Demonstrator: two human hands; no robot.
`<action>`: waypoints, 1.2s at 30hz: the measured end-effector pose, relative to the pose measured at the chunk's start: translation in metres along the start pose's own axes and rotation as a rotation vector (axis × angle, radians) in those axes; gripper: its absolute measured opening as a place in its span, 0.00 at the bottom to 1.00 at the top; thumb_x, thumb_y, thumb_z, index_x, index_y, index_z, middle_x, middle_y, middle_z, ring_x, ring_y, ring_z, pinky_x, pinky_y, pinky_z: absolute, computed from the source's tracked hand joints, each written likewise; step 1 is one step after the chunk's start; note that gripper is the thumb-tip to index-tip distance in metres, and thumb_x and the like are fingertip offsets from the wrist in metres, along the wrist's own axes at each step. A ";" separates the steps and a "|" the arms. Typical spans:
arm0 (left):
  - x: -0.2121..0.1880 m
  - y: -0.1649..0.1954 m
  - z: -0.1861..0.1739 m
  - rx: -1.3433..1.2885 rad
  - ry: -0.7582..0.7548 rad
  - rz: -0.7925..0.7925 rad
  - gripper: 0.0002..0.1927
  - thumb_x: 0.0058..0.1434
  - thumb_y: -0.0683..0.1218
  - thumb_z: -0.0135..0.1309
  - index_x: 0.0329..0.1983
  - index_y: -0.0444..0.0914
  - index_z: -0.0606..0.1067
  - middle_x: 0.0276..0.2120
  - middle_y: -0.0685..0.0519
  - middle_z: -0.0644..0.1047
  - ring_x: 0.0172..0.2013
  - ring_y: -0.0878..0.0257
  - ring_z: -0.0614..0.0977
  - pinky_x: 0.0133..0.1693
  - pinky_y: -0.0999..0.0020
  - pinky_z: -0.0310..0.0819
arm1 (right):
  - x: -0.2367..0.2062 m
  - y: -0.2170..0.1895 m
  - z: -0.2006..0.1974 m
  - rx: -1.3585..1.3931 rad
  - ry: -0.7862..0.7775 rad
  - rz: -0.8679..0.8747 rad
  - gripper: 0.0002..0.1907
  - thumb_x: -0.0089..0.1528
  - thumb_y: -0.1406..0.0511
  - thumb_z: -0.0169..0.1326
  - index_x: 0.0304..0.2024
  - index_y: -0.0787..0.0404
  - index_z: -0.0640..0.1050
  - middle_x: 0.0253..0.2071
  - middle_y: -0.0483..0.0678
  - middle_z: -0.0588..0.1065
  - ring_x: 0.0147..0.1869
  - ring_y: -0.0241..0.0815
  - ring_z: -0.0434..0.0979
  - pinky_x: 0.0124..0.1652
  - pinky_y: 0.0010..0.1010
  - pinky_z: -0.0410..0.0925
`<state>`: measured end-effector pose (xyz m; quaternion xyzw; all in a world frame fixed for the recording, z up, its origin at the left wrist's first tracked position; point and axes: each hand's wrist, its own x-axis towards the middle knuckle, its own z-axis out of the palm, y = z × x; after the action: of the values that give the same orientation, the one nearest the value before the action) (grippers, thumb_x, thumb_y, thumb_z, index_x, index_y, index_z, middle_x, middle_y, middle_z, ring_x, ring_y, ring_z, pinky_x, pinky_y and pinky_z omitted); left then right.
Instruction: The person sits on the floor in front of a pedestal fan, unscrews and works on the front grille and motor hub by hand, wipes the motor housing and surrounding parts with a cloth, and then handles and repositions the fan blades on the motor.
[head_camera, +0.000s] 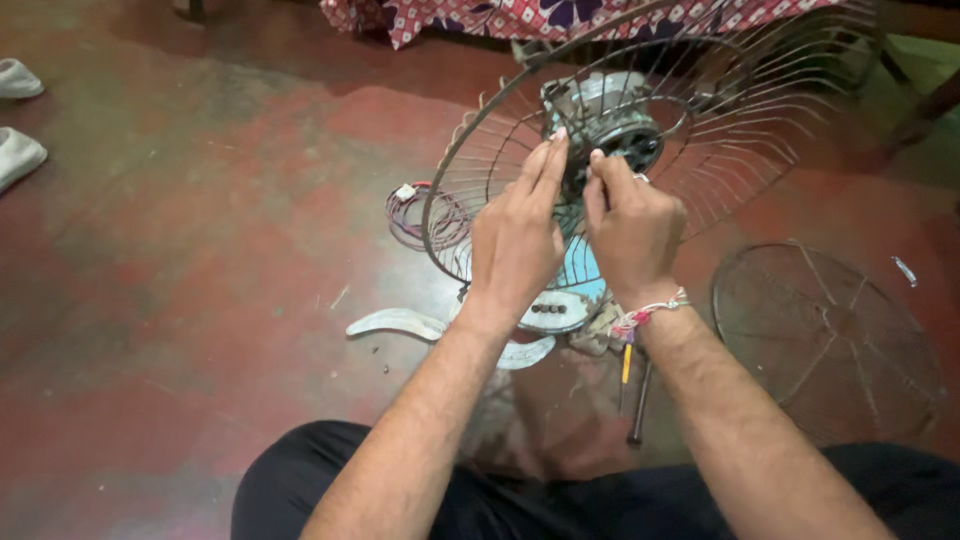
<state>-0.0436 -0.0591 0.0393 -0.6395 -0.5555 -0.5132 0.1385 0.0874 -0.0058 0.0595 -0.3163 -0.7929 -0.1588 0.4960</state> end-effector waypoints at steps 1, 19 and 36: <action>-0.002 0.000 -0.001 0.000 0.012 0.001 0.40 0.51 0.31 0.52 0.71 0.38 0.65 0.65 0.46 0.73 0.49 0.51 0.84 0.47 0.60 0.80 | -0.001 -0.001 -0.001 -0.023 -0.041 -0.004 0.02 0.68 0.67 0.58 0.41 0.58 0.79 0.28 0.52 0.77 0.28 0.52 0.79 0.28 0.41 0.69; 0.003 -0.006 -0.003 0.050 0.012 0.071 0.30 0.59 0.37 0.57 0.67 0.37 0.71 0.63 0.47 0.75 0.43 0.54 0.85 0.42 0.62 0.80 | -0.008 0.009 -0.003 -0.032 -0.139 -0.069 0.02 0.68 0.66 0.59 0.42 0.55 0.79 0.27 0.49 0.77 0.27 0.49 0.78 0.27 0.40 0.68; -0.014 -0.016 0.007 0.116 0.142 0.013 0.38 0.53 0.38 0.60 0.70 0.44 0.68 0.43 0.50 0.75 0.41 0.54 0.81 0.41 0.57 0.75 | -0.006 0.012 0.004 -0.067 -0.168 -0.143 0.00 0.66 0.65 0.59 0.40 0.52 0.80 0.24 0.48 0.76 0.26 0.48 0.78 0.26 0.40 0.68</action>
<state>-0.0521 -0.0562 0.0183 -0.5961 -0.5688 -0.5232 0.2177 0.0945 0.0039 0.0518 -0.2875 -0.8465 -0.1932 0.4042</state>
